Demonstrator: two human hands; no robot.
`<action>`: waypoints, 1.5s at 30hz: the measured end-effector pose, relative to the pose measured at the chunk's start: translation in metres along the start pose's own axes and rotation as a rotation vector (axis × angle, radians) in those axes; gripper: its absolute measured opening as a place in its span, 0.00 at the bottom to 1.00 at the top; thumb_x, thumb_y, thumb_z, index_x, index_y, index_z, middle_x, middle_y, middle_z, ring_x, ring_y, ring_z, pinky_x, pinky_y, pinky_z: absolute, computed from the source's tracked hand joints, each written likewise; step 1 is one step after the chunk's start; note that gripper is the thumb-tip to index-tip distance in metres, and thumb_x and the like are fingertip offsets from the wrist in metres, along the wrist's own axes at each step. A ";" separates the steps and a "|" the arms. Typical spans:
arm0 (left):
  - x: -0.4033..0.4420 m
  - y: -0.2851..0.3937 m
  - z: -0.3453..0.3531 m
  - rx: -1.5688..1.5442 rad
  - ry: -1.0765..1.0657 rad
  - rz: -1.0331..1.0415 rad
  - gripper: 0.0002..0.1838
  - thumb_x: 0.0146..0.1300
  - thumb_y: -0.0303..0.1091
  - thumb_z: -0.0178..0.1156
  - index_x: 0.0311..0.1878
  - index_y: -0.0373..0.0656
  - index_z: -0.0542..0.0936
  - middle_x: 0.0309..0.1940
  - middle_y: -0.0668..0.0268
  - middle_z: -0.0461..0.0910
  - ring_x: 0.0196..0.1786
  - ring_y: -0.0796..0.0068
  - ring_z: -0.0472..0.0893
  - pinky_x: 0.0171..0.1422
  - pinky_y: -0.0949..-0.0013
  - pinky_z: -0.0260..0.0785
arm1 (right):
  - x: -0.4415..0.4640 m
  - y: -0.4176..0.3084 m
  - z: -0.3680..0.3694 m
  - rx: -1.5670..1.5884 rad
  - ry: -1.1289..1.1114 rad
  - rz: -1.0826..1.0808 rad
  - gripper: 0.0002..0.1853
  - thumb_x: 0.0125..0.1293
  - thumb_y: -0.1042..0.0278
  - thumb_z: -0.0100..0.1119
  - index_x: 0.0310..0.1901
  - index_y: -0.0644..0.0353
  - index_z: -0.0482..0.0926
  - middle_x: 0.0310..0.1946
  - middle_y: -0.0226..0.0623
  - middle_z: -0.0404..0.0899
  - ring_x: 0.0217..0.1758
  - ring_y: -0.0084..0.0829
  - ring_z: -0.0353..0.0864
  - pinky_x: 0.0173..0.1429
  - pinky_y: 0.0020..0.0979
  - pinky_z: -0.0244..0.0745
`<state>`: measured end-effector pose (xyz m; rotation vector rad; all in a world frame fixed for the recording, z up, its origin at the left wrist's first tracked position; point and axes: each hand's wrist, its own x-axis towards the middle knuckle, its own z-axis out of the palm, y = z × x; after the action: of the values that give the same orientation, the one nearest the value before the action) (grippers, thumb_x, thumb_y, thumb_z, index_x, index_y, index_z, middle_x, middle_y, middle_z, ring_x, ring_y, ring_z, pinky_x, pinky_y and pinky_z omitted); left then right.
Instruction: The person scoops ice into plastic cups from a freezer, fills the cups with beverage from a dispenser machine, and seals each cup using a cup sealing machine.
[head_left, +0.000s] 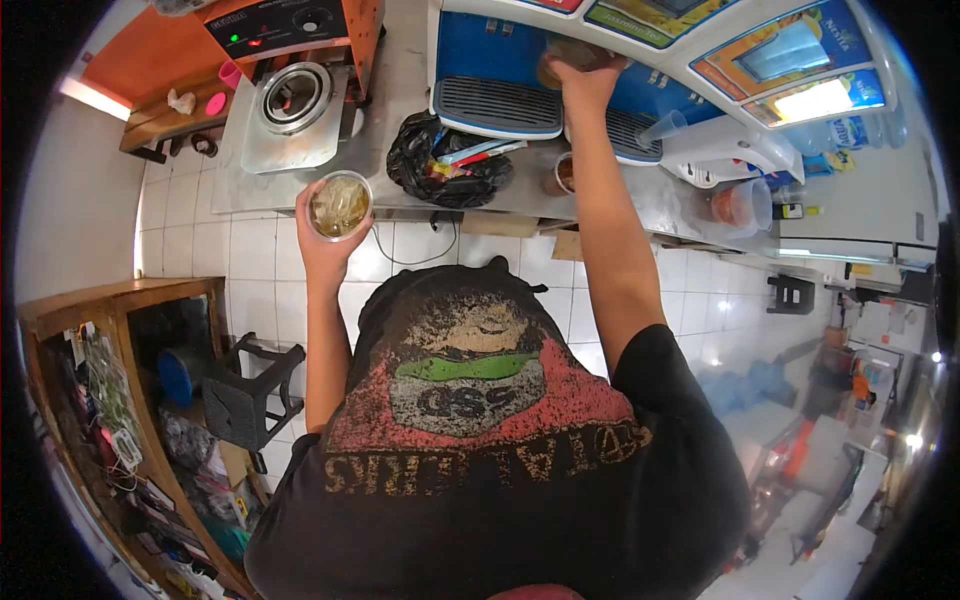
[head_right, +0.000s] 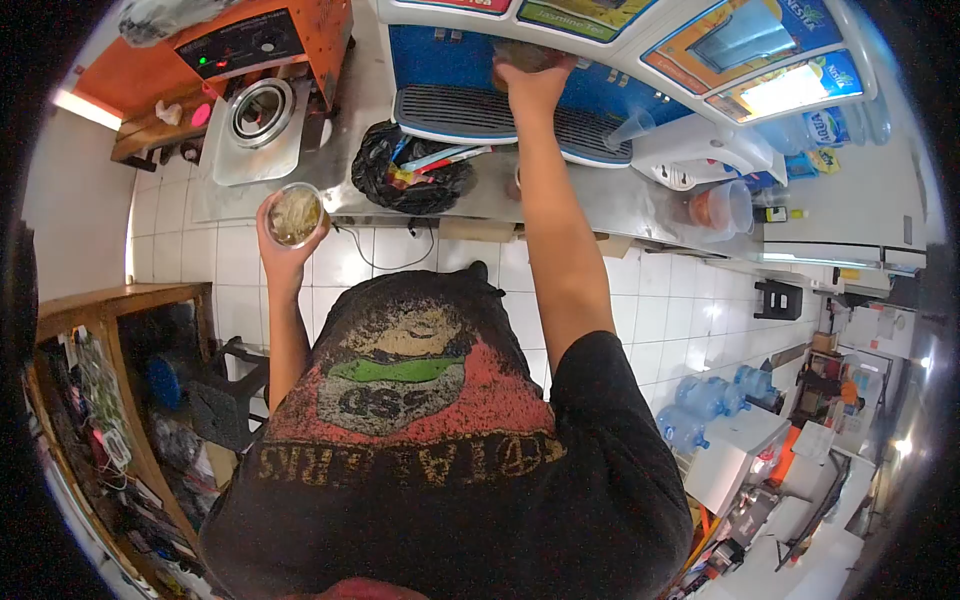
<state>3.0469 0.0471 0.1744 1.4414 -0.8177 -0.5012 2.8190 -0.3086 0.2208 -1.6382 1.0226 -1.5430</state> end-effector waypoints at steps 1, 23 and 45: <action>-0.001 -0.001 -0.003 0.014 0.000 -0.010 0.46 0.44 0.28 0.79 0.66 0.38 0.64 0.61 0.59 0.69 0.64 0.64 0.72 0.69 0.62 0.66 | -0.001 -0.005 0.001 0.006 -0.007 0.004 0.57 0.37 0.76 0.80 0.69 0.62 0.52 0.62 0.48 0.68 0.67 0.44 0.69 0.73 0.40 0.63; -0.023 -0.006 -0.062 0.044 0.050 -0.046 0.46 0.43 0.30 0.80 0.66 0.38 0.65 0.60 0.59 0.69 0.64 0.64 0.72 0.70 0.62 0.66 | -0.005 -0.005 0.005 0.085 0.008 0.054 0.58 0.40 0.79 0.80 0.70 0.62 0.48 0.63 0.54 0.67 0.67 0.44 0.70 0.69 0.39 0.71; -0.033 -0.007 -0.058 0.005 0.070 -0.054 0.44 0.43 0.24 0.78 0.65 0.39 0.65 0.59 0.59 0.70 0.63 0.66 0.72 0.69 0.64 0.66 | -0.006 -0.008 -0.001 0.069 -0.057 0.033 0.58 0.40 0.77 0.80 0.70 0.60 0.49 0.63 0.48 0.66 0.69 0.44 0.67 0.75 0.44 0.63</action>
<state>3.0706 0.1093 0.1653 1.4805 -0.7265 -0.4867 2.8192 -0.2995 0.2245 -1.6012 0.9519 -1.4847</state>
